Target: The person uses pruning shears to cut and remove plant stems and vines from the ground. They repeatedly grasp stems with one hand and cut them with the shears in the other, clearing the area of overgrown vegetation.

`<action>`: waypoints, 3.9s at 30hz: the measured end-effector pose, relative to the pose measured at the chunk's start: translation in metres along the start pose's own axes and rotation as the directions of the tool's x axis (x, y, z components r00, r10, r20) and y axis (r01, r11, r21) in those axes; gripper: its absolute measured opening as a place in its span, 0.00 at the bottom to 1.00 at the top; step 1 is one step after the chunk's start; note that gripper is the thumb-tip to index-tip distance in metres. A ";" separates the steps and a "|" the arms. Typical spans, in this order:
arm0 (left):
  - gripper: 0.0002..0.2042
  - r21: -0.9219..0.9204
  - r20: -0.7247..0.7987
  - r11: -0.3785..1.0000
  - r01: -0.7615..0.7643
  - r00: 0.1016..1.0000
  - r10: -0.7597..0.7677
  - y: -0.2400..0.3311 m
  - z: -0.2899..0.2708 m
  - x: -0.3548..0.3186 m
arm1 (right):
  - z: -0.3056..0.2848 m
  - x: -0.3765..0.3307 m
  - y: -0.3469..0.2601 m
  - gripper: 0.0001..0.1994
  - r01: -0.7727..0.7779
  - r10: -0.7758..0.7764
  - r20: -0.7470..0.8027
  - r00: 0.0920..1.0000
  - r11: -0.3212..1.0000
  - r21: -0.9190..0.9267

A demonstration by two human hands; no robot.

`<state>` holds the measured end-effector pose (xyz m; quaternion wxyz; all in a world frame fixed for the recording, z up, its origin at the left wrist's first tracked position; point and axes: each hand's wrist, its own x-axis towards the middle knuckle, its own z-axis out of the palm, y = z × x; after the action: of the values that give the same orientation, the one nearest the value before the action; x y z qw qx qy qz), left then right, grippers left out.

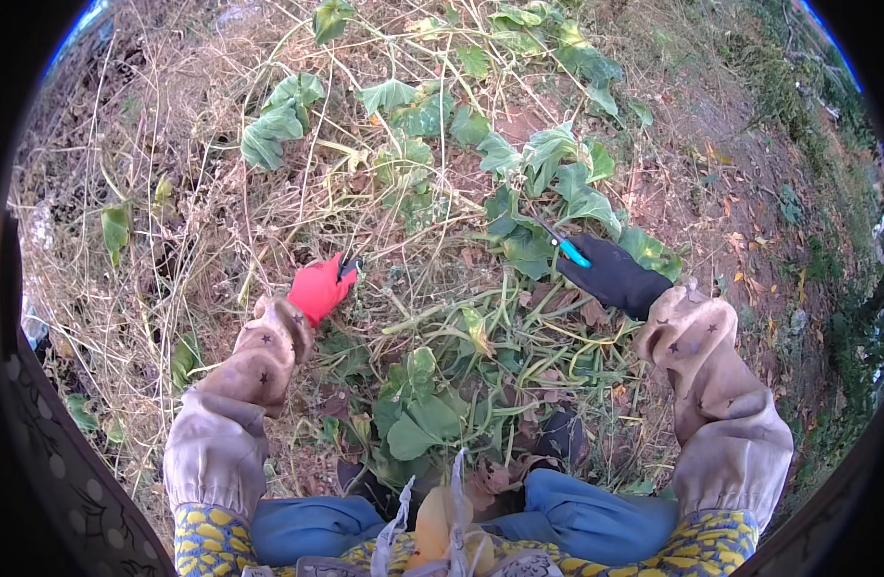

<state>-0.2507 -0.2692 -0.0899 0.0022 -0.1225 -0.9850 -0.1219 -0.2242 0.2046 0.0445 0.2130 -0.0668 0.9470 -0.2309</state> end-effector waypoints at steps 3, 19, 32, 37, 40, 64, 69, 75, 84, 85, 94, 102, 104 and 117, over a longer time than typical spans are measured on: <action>0.25 0.024 0.054 0.999 0.048 0.997 -0.049 0.005 -0.008 0.011 | -0.007 0.013 0.023 0.22 0.027 0.000 -0.158 0.987 0.985 0.168; 0.19 -0.046 0.104 0.998 0.035 0.994 -0.030 -0.020 0.003 0.003 | -0.030 0.095 0.068 0.24 0.019 -0.014 -0.378 0.926 1.000 0.010; 0.19 -0.189 0.158 0.982 0.007 0.987 0.023 -0.017 0.033 0.012 | 0.020 0.103 0.084 0.19 0.019 -0.099 -0.158 0.982 0.894 -0.447; 0.21 -0.063 0.191 0.995 0.071 0.980 -0.058 -0.025 0.012 0.003 | -0.010 0.013 0.103 0.16 -0.008 0.060 0.106 0.993 0.902 -0.432; 0.23 -0.063 0.180 0.996 0.067 0.982 -0.055 0.005 0.024 0.015 | -0.029 -0.047 0.205 0.13 0.047 0.217 0.533 0.818 0.898 -0.438; 0.22 -0.089 0.143 0.992 0.091 0.987 -0.078 0.015 0.011 0.009 | 0.015 0.167 0.131 0.27 -0.119 0.034 -0.204 0.978 0.899 -0.421; 0.21 -0.070 0.165 0.987 0.145 0.977 -0.132 0.014 0.004 0.003 | 0.010 0.158 0.155 0.21 -0.139 0.022 -0.243 0.970 0.867 -0.478; 0.23 0.090 0.105 0.993 0.071 0.991 -0.080 -0.017 0.052 0.006 | -0.025 0.148 0.239 0.17 -0.542 0.346 -0.642 0.684 0.830 -0.131; 0.26 -0.005 0.214 0.984 0.179 0.961 -0.173 0.004 0.024 0.014 | 0.021 0.215 0.127 0.18 -0.054 -0.086 -0.515 0.853 0.967 -0.251; 0.26 0.040 0.304 0.972 0.233 0.924 -0.234 0.012 0.024 0.021 | 0.031 0.225 0.126 0.18 -0.111 -0.024 -0.495 0.869 0.964 -0.242; 0.26 -0.006 0.192 0.982 0.188 0.964 -0.183 -0.022 0.056 0.017 | 0.044 0.231 0.115 0.14 -0.141 -0.014 -0.454 0.891 0.941 -0.306; 0.25 0.063 0.174 0.976 0.209 0.960 -0.217 0.004 0.039 0.026 | -0.020 0.127 0.060 0.12 0.203 -0.141 -0.278 0.950 0.957 0.209; 0.26 0.106 0.253 0.978 0.182 0.946 -0.203 0.022 0.003 0.037 | -0.032 0.088 0.042 0.11 0.227 -0.191 -0.127 0.973 0.883 0.412; 0.33 -0.054 -0.458 0.859 -0.510 0.777 0.432 0.176 -0.186 0.049 | -0.082 -0.069 -0.093 0.16 0.617 -0.671 0.120 0.732 0.727 0.303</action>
<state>-0.2609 -0.1368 0.1342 0.2391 -0.3354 -0.8824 -0.2273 -0.1947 0.1717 0.1796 0.2295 -0.3918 0.7984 -0.3954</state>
